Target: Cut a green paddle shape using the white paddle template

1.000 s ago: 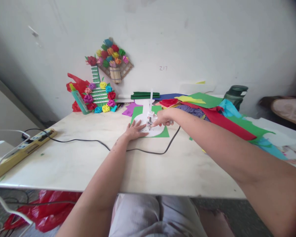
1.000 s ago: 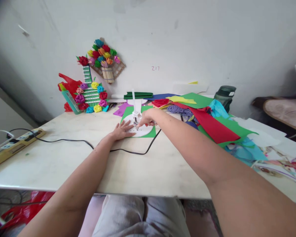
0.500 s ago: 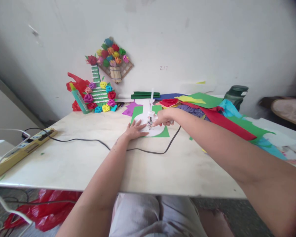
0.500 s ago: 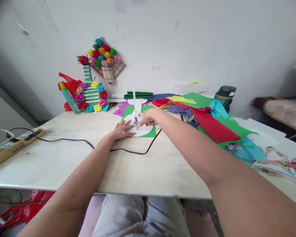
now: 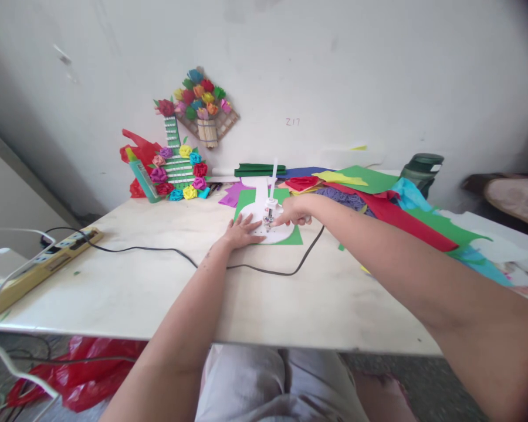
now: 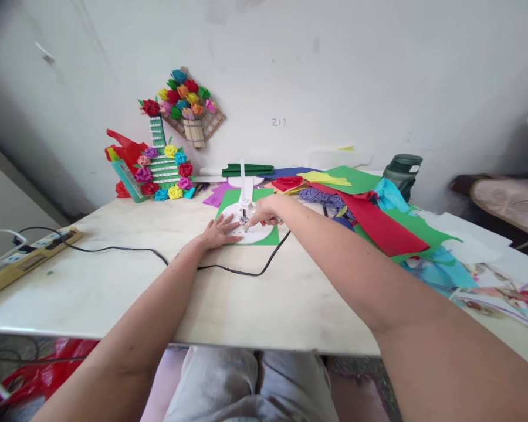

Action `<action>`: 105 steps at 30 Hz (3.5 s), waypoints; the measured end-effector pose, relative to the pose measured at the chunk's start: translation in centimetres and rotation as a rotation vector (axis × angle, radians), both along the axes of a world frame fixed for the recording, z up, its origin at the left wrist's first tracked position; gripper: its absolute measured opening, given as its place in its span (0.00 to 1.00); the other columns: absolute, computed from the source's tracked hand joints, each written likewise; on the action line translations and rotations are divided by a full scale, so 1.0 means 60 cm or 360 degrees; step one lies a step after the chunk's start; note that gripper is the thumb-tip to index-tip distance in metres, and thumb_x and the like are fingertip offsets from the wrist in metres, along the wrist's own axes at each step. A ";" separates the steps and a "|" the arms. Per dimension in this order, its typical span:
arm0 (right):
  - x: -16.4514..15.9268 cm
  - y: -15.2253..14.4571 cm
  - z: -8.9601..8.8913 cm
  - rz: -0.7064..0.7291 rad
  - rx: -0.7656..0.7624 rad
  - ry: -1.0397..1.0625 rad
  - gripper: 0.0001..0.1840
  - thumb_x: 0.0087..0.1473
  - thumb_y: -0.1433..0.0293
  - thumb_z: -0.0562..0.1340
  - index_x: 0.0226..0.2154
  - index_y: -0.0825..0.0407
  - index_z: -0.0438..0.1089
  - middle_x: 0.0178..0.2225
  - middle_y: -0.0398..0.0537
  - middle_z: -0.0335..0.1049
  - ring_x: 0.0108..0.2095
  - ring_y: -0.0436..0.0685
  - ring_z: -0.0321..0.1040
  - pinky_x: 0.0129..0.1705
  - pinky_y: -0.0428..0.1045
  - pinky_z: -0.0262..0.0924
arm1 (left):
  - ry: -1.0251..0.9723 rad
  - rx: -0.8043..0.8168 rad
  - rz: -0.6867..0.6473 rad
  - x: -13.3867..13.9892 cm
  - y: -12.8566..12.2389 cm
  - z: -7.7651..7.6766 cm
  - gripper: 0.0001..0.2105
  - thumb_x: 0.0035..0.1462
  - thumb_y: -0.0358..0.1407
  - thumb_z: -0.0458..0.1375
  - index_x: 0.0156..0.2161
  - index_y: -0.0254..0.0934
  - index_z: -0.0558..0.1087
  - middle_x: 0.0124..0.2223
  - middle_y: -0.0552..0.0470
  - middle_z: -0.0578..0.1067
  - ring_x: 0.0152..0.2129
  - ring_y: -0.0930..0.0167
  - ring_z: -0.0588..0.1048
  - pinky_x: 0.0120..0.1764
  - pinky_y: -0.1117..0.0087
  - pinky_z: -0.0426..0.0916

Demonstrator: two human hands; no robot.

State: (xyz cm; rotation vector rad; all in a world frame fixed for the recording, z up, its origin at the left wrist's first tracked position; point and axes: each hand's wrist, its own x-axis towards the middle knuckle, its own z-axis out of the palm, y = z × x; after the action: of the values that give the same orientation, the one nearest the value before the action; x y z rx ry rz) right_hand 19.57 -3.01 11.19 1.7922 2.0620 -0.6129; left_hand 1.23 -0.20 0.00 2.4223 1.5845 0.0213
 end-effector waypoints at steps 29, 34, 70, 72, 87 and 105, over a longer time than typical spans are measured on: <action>0.050 -0.031 0.004 -0.0146 0.0147 0.0303 0.31 0.40 0.44 0.58 0.34 0.55 0.61 0.19 0.41 0.54 0.18 0.47 0.52 0.20 0.46 0.53 | -0.0088 -0.0023 -0.0011 -0.002 0.000 0.003 0.39 0.41 0.63 0.47 0.60 0.56 0.51 0.65 0.62 0.38 0.61 0.59 0.34 0.57 0.54 0.33; 0.049 -0.028 -0.003 -0.0176 0.0162 0.0307 0.32 0.40 0.44 0.59 0.35 0.55 0.61 0.20 0.42 0.55 0.18 0.47 0.52 0.20 0.46 0.52 | -0.0106 -0.0031 -0.0001 -0.002 0.001 0.001 0.39 0.41 0.63 0.48 0.60 0.55 0.51 0.65 0.60 0.39 0.61 0.59 0.34 0.57 0.54 0.33; 0.030 0.013 -0.023 -0.0281 0.0155 0.0151 0.29 0.29 0.48 0.67 0.24 0.57 0.66 0.19 0.48 0.61 0.23 0.55 0.62 0.22 0.49 0.56 | -0.0095 -0.0037 -0.0014 0.000 0.000 0.001 0.37 0.44 0.60 0.49 0.60 0.53 0.51 0.65 0.56 0.38 0.60 0.56 0.33 0.56 0.50 0.34; 0.033 0.010 -0.024 -0.0223 0.0153 0.0120 0.31 0.29 0.46 0.65 0.25 0.57 0.66 0.18 0.47 0.60 0.21 0.55 0.62 0.22 0.50 0.56 | -0.0107 -0.0026 -0.0023 -0.001 0.002 -0.001 0.38 0.44 0.61 0.49 0.60 0.53 0.51 0.65 0.56 0.39 0.60 0.55 0.33 0.56 0.49 0.34; 0.030 0.006 -0.019 -0.0100 0.0129 -0.0008 0.35 0.31 0.41 0.61 0.29 0.57 0.65 0.20 0.48 0.63 0.21 0.54 0.61 0.24 0.51 0.58 | -0.0106 -0.0042 -0.0031 -0.003 0.005 -0.003 0.38 0.43 0.62 0.48 0.60 0.53 0.50 0.65 0.56 0.37 0.60 0.57 0.32 0.56 0.53 0.32; 0.084 -0.041 0.007 -0.0540 0.0634 0.0979 0.22 0.35 0.55 0.68 0.25 0.55 0.63 0.12 0.39 0.55 0.12 0.46 0.52 0.13 0.43 0.48 | -0.0237 0.0058 -0.0047 -0.007 0.011 -0.018 0.36 0.44 0.59 0.51 0.59 0.52 0.55 0.65 0.55 0.42 0.60 0.56 0.35 0.57 0.51 0.35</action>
State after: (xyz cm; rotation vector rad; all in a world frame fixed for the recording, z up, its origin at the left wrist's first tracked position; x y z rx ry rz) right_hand 24.61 -5.45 11.59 2.4533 2.4081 -1.0082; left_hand 0.79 0.47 -1.07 2.4088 1.4950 0.2217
